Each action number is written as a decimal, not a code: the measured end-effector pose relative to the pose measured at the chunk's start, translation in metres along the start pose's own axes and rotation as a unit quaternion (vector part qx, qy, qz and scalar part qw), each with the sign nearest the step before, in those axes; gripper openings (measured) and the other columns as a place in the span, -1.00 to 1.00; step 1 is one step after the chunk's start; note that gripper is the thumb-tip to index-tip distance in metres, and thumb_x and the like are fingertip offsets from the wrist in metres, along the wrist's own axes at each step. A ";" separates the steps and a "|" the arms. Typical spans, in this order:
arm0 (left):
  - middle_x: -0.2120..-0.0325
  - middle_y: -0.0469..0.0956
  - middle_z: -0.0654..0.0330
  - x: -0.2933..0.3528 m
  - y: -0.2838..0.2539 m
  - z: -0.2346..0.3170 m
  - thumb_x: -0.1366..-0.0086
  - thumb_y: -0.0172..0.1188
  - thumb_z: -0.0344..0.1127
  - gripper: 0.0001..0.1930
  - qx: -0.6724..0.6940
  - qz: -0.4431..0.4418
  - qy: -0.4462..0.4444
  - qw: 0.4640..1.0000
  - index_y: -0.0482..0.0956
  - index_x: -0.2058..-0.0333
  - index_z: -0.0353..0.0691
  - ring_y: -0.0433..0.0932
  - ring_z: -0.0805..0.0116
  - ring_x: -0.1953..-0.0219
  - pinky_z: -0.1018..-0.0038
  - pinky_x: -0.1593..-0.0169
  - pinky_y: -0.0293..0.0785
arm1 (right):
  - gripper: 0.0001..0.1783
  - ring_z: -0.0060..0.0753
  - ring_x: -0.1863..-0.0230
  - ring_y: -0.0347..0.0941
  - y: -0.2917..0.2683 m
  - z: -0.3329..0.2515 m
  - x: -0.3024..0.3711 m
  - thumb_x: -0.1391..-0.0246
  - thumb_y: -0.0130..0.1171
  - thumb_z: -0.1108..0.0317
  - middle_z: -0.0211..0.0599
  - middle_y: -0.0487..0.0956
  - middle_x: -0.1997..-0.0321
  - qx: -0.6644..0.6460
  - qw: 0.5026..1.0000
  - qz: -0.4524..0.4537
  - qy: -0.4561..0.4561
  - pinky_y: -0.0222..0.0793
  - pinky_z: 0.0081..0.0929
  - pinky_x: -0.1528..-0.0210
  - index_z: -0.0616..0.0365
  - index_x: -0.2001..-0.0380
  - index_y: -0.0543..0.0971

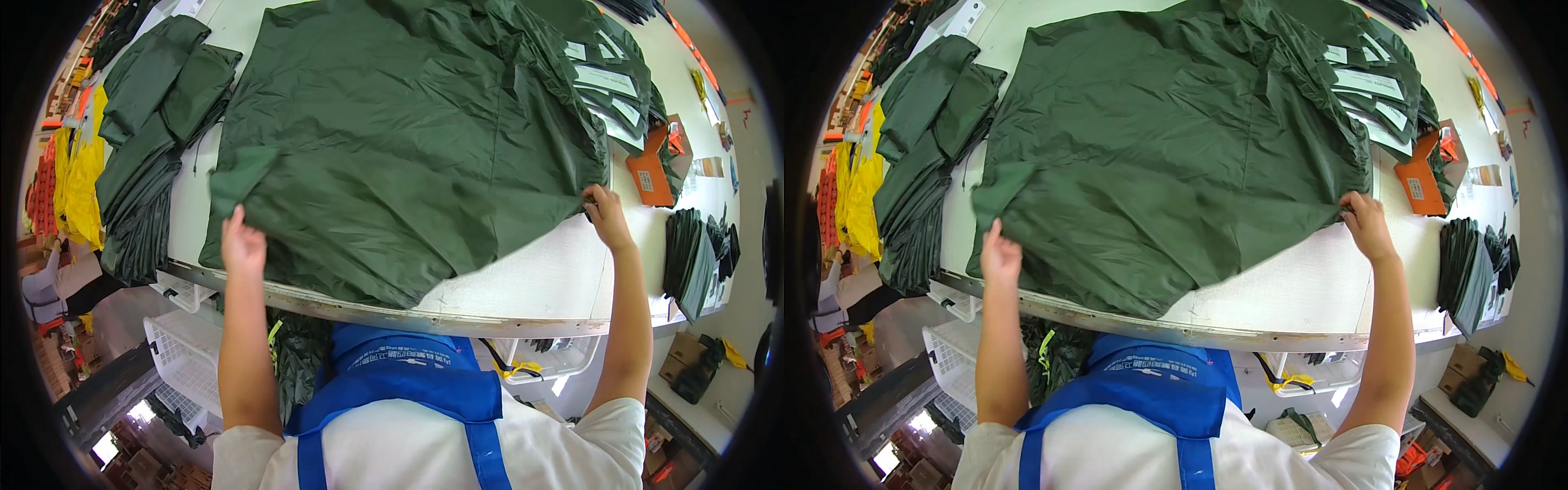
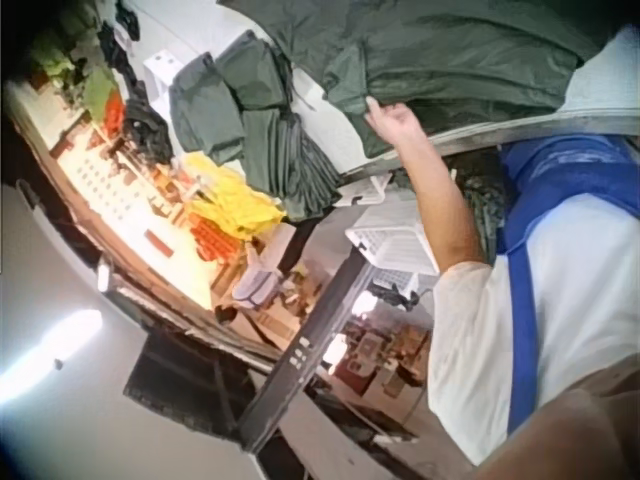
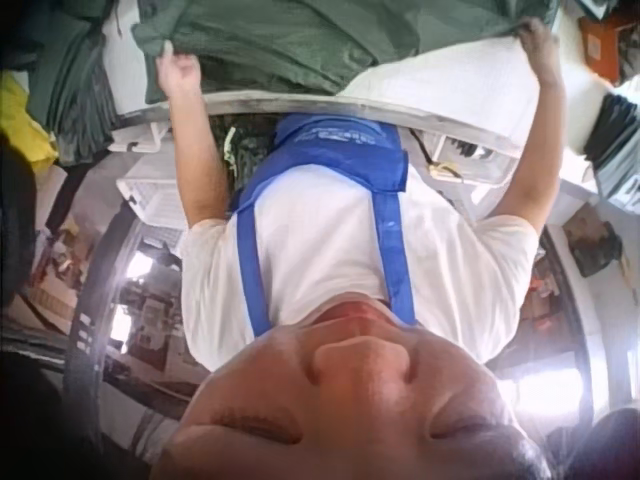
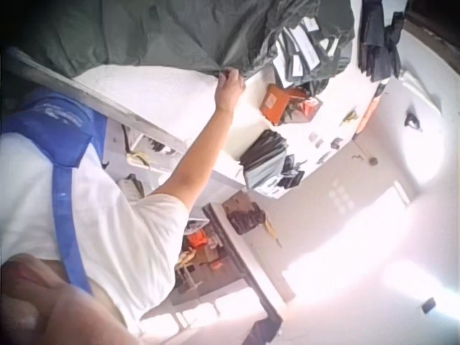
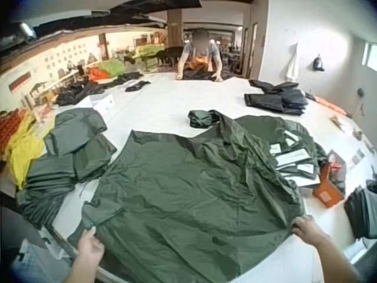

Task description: The person folds a green jacket on a white table, aligns the edges, and places it into a branded plastic bag. The person then seals the bag and sets it aside.

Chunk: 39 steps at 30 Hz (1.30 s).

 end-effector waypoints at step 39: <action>0.33 0.55 0.19 0.186 0.076 -0.091 -0.29 0.08 -0.42 -0.89 -0.169 -0.206 -0.209 0.941 0.48 0.21 -0.23 0.53 0.40 0.32 0.40 0.27 0.55 | -0.49 -0.37 0.02 0.47 0.044 0.094 -0.004 -0.13 -0.10 0.56 -0.16 0.49 -0.07 -0.638 0.732 0.130 0.197 0.39 -0.53 -0.01 0.30 -0.20 0.30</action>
Point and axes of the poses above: each hand's wrist, its own x-axis away from the middle knuckle, its own y-axis out of the palm, z = x × y, the point moved 4 cm from there along -x, towards the middle knuckle
